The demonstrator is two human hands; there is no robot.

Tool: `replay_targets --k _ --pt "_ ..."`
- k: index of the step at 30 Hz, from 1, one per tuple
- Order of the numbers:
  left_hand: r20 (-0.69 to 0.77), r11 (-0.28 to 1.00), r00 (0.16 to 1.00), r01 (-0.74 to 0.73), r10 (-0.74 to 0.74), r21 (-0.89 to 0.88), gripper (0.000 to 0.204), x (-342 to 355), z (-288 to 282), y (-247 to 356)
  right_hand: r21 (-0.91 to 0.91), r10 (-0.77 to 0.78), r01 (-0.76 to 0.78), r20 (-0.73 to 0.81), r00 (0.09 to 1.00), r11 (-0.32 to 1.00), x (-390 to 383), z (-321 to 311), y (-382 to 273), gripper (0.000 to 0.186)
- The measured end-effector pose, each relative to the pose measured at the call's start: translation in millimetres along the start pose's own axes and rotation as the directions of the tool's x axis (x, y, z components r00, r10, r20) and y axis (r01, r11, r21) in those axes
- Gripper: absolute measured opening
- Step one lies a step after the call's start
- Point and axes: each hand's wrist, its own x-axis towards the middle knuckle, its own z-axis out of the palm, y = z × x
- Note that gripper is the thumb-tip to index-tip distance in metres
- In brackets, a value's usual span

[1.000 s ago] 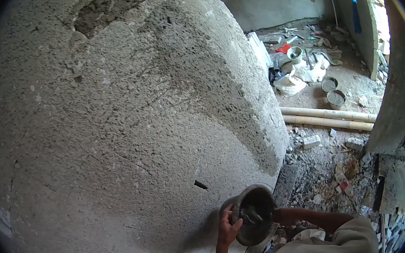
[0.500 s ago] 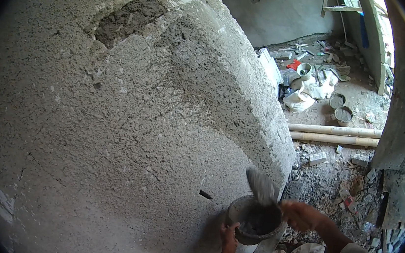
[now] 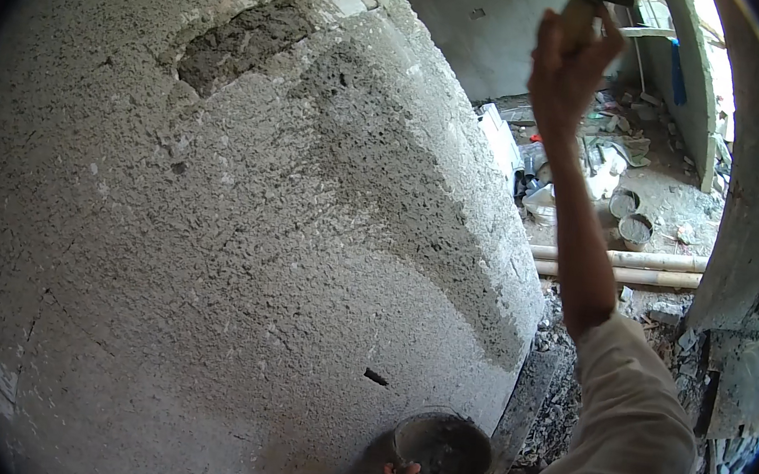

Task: The person applies plaster to a rough concrete wall using a trowel, taking mortar from a small bucket and smoothing it onto the surface.

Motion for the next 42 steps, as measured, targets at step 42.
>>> replay_targets --k 42 --pt "0.521 0.966 0.838 -0.029 0.163 -0.257 0.020 45 66 98 -0.267 0.411 0.313 0.587 -0.697 0.912 -263 -265 -102 0.032"
